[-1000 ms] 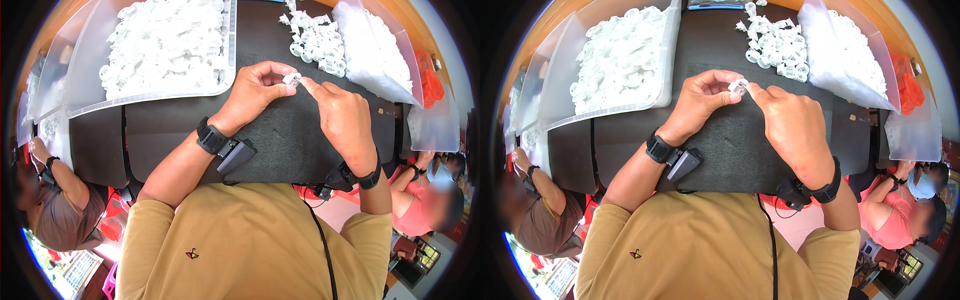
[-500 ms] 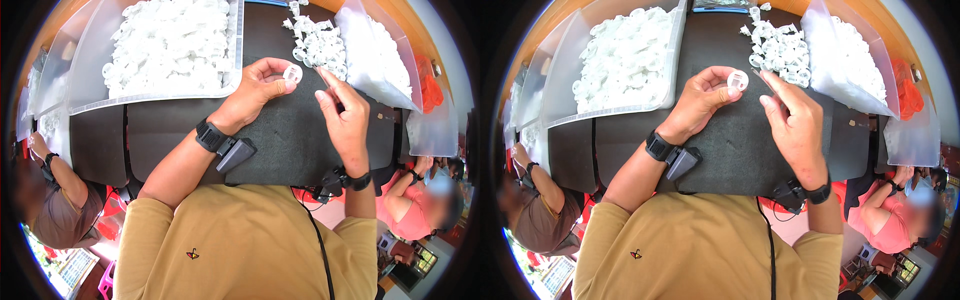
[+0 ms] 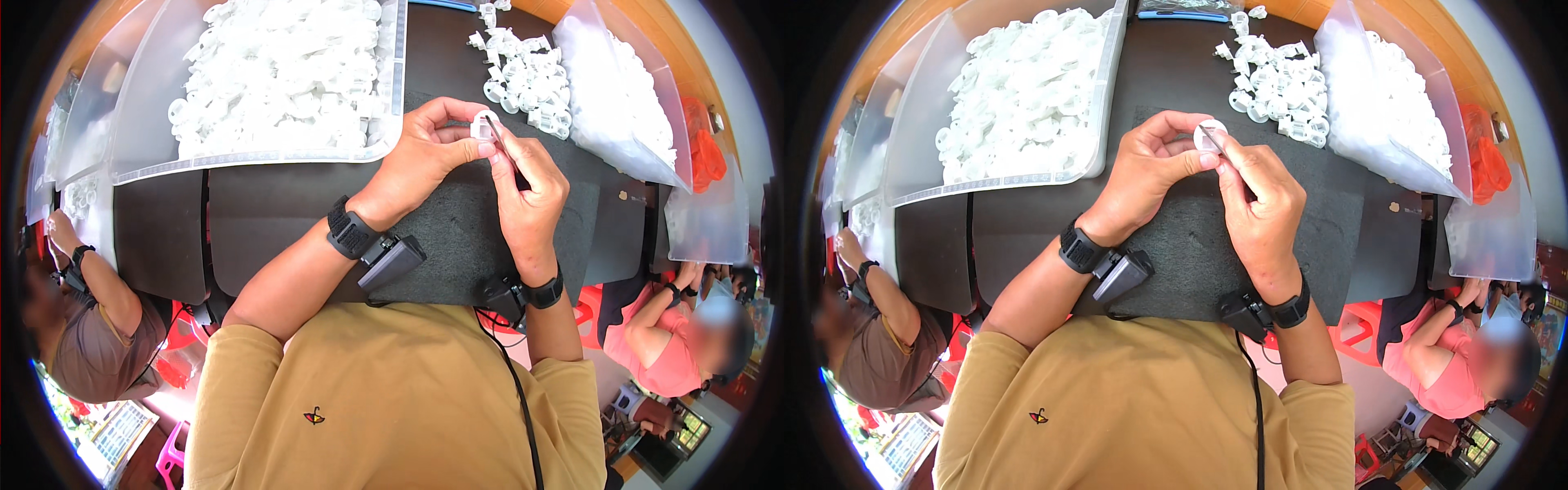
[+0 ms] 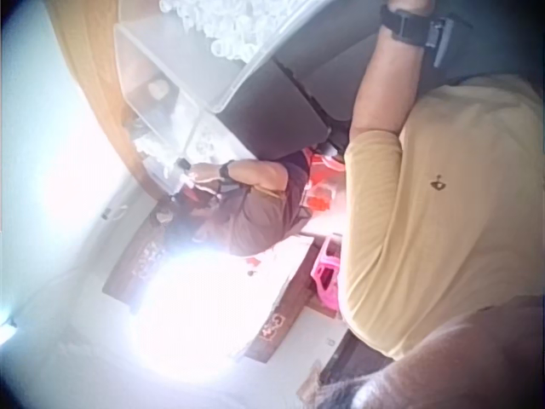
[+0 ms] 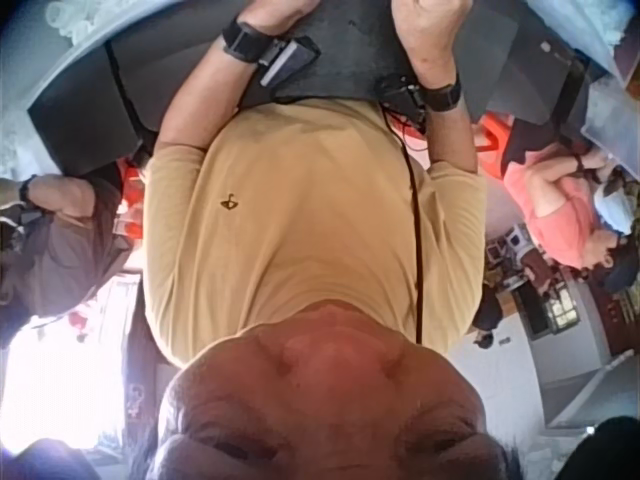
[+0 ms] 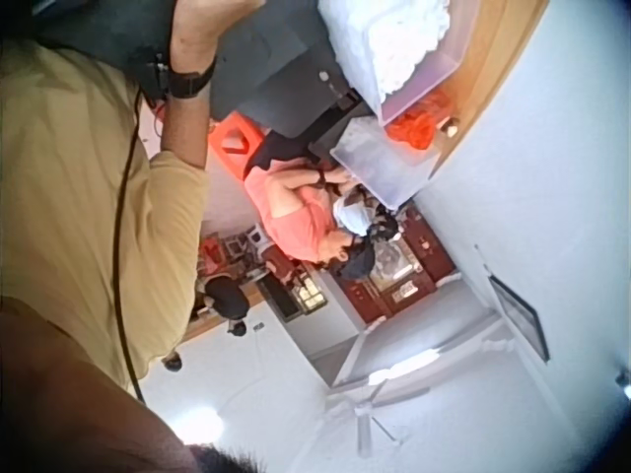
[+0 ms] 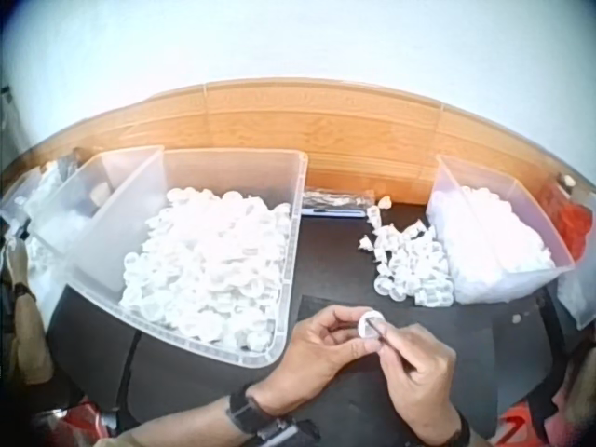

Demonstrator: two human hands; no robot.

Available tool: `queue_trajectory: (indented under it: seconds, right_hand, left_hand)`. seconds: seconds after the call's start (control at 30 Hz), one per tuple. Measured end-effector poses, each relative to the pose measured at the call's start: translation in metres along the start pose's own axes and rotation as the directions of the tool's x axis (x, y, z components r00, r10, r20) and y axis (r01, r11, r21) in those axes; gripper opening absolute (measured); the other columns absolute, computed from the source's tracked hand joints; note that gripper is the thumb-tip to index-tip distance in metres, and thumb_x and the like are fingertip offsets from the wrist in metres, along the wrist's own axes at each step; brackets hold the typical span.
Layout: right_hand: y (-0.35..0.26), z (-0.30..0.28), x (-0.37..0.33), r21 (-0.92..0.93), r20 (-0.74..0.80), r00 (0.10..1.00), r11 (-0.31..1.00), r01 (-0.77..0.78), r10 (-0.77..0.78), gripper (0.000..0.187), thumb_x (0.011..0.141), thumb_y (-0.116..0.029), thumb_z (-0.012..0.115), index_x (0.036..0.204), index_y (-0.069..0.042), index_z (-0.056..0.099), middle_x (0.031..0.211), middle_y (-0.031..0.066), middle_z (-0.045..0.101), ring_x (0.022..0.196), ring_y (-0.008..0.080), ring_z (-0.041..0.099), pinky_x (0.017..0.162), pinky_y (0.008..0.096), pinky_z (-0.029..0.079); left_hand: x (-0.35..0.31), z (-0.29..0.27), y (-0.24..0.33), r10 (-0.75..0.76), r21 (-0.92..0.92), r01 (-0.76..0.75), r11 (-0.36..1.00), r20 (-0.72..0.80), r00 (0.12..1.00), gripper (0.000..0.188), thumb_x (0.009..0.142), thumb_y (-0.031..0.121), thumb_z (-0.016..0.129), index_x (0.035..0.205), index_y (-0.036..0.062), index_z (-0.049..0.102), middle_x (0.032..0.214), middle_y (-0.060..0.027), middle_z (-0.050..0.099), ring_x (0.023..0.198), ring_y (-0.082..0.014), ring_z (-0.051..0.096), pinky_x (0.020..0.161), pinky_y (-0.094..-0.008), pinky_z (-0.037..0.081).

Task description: Assembling or inspecting small white plastic components using a precision tool.

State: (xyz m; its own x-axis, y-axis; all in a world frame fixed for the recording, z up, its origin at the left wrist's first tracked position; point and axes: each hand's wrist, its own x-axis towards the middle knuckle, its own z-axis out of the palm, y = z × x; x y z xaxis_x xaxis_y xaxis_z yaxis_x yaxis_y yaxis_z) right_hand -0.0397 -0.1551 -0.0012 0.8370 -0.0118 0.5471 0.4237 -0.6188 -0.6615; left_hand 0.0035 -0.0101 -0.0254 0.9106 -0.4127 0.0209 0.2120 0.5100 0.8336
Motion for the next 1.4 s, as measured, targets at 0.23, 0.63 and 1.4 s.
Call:
queue_trajectory:
  seconds: [0.23,0.63,1.4]
  right_hand:
    - [0.003,-0.002,-0.004,0.097,-0.02,0.99,0.986,-0.134,0.136,0.025,0.08,0.006,0.066,0.103,-0.001,0.069,0.078,0.0079,0.064,0.064,0.0125,0.056,0.059,0.025,0.045]
    - [0.002,-0.004,-0.002,0.036,0.008,1.0,0.999,0.003,-0.003,0.019,0.081,0.004,0.067,0.099,0.001,0.069,0.079,0.0072,0.064,0.065,0.0117,0.057,0.058,0.0248,0.045]
    - [-0.009,-0.011,0.005,0.265,0.151,0.928,0.891,-0.369,0.339,0.019,0.09,-0.005,0.063,0.107,0.0,0.069,0.078,0.0,0.06,0.056,0.0019,0.047,0.047,0.0181,0.037]
  left_hand:
    - [0.0,0.002,0.001,0.013,0.038,-0.014,0.999,0.006,1.0,0.037,0.081,-0.002,0.07,0.114,-0.0032,0.055,0.111,-0.0139,0.062,0.105,-0.0188,0.061,0.092,-0.0323,0.052]
    - [-0.002,0.003,0.005,0.016,0.099,-0.016,0.995,0.0,1.0,0.037,0.081,0.0,0.071,0.115,-0.0041,0.056,0.109,-0.0139,0.064,0.102,-0.0184,0.062,0.091,-0.0315,0.052]
    - [0.0,0.001,0.008,0.036,0.172,-0.035,0.984,-0.005,0.999,0.037,0.082,0.001,0.07,0.116,-0.0028,0.056,0.109,-0.012,0.065,0.1,-0.015,0.062,0.09,-0.0292,0.051]
